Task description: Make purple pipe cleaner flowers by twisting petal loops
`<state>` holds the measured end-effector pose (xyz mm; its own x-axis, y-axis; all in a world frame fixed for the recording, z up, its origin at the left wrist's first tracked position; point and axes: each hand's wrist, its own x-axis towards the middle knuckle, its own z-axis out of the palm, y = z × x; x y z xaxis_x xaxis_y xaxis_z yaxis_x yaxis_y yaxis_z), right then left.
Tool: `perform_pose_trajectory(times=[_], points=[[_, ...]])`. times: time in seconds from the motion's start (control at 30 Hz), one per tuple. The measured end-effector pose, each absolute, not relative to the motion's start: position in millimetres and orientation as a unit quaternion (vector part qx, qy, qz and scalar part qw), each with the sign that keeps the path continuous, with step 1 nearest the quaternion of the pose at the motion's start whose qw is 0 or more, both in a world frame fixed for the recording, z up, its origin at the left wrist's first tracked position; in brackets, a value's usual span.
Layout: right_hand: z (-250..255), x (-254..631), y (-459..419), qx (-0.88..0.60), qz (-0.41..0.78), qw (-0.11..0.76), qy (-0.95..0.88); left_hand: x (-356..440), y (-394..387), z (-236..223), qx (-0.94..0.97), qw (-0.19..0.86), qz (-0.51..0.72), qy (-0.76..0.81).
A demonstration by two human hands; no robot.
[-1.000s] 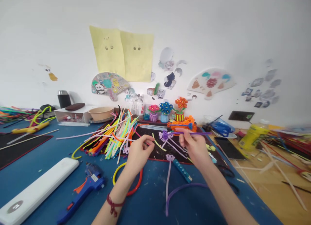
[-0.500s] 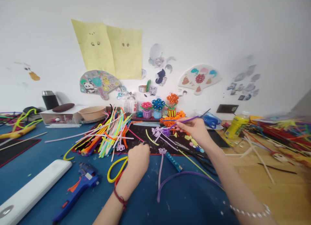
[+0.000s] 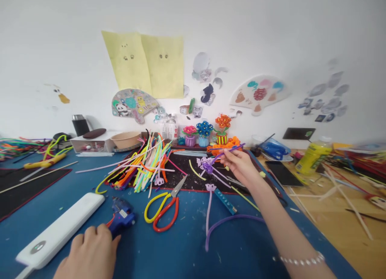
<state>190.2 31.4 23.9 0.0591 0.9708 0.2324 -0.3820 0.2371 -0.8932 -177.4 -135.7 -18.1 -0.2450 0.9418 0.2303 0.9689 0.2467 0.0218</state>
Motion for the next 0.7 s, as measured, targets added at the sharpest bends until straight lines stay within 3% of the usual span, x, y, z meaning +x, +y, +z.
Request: perform_pose_trajectory(times=[0.17,0.43,0.7], points=[[9,189,37,-0.326,0.529,0.665,-0.415,-167,-142,-7,-0.574,0.181,0.035,-0.798],[19,222,43,-0.294,0.465,0.757,-0.353,-67,-101,26,-0.712,0.108,-0.039,-0.693],[47,267,21,-0.279,0.367,0.815,-0.352,61,-27,19,-0.904,0.044,-0.079,-0.418]])
